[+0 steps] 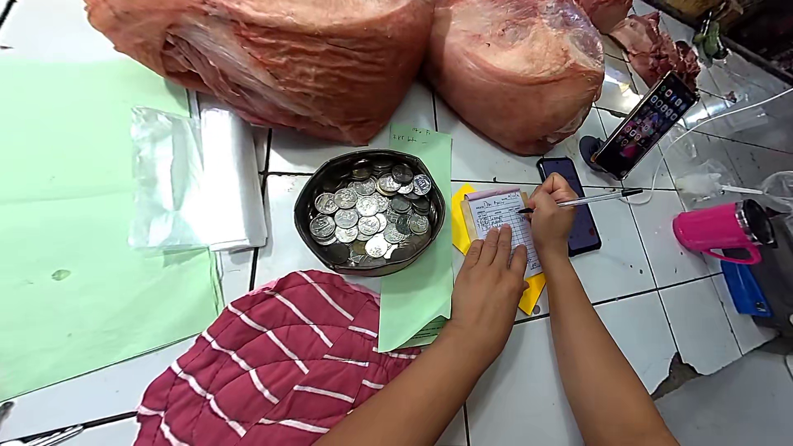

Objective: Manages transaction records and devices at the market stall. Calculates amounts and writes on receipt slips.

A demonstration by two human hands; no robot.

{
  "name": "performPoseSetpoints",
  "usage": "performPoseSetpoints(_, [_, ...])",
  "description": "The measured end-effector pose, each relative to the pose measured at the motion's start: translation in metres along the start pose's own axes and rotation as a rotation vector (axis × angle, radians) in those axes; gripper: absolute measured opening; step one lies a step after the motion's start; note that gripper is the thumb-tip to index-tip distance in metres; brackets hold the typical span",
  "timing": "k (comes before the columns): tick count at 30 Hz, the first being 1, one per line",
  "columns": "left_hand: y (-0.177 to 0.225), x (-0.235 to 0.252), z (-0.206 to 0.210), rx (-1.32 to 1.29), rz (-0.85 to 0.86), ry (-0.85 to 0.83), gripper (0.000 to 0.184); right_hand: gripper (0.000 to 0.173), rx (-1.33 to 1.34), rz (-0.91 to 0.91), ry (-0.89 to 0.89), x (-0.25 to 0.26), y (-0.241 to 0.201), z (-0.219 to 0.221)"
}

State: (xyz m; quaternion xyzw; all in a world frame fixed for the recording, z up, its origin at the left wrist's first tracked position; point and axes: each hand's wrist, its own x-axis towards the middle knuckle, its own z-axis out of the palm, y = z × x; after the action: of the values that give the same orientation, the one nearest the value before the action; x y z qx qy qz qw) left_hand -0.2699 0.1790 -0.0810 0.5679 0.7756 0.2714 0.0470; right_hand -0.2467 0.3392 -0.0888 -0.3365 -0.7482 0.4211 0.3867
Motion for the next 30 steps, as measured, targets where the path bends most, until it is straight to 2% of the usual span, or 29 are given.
performPoseSetpoints(15, [0.0001,-0.0005,0.0012,-0.002,-0.001,0.012,0.041,0.03,-0.049,0.029,0.09,-0.0008,-0.0019,0.0])
performPoseSetpoints(21, [-0.0004,-0.0005,0.0008,-0.02,-0.001,0.018,0.04,0.028,-0.151,0.031,0.04,-0.0011,-0.0056,-0.0002])
performPoseSetpoints(28, [-0.0007,-0.0014,0.0013,-0.006,0.005,0.02,0.041,0.029,-0.029,0.061,0.127,0.0001,-0.0023,-0.001])
performPoseSetpoints(30, [-0.0007,-0.0015,0.0015,0.005,0.007,0.024,0.041,0.029,-0.079,0.058,0.123,-0.0013,-0.0037,0.0005])
